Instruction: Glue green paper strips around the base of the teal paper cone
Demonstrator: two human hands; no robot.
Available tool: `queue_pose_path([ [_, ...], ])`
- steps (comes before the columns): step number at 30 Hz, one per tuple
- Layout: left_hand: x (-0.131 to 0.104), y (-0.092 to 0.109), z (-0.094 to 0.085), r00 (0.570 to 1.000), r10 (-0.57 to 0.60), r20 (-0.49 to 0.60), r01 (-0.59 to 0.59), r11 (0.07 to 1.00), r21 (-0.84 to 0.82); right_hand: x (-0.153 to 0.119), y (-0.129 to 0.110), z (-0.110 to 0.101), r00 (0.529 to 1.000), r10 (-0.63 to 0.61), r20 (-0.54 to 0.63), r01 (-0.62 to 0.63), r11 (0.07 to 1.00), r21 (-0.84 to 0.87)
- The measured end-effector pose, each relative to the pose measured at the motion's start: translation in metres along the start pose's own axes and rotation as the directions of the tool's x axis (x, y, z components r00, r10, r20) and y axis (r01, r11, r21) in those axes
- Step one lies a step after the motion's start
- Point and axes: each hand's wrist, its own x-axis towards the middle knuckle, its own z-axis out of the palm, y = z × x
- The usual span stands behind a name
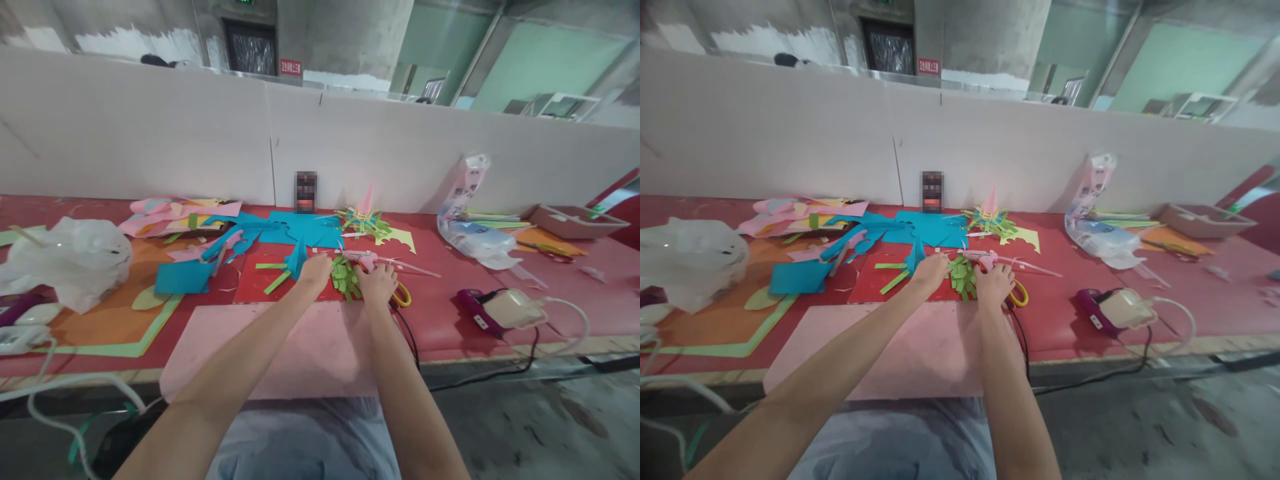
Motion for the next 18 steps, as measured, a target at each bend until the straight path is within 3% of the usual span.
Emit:
queue_pose_path([
  [4, 0.0045, 0.0086, -0.0016, 0.997, -0.038, 0.061, 0.033, 0.996, 0.085, -0.0001, -0.0005, -0.0016, 1.0, -0.008, 0.021, 0.008, 1.0, 0.0],
  [11, 0.0066, 0.0098, -0.0013, 0.998, 0.032, 0.058, -0.04, 0.989, 0.145, -0.0006, -0.0016, -0.001, 0.999, 0.005, 0.042, -0.004, 1.0, -0.023],
  [18, 0.0063, 0.0061, 0.0012, 0.995, 0.084, 0.047, -0.091, 0.983, 0.162, 0.0018, -0.0079, -0.0094, 0.994, 0.102, 0.043, -0.105, 0.992, 0.077],
])
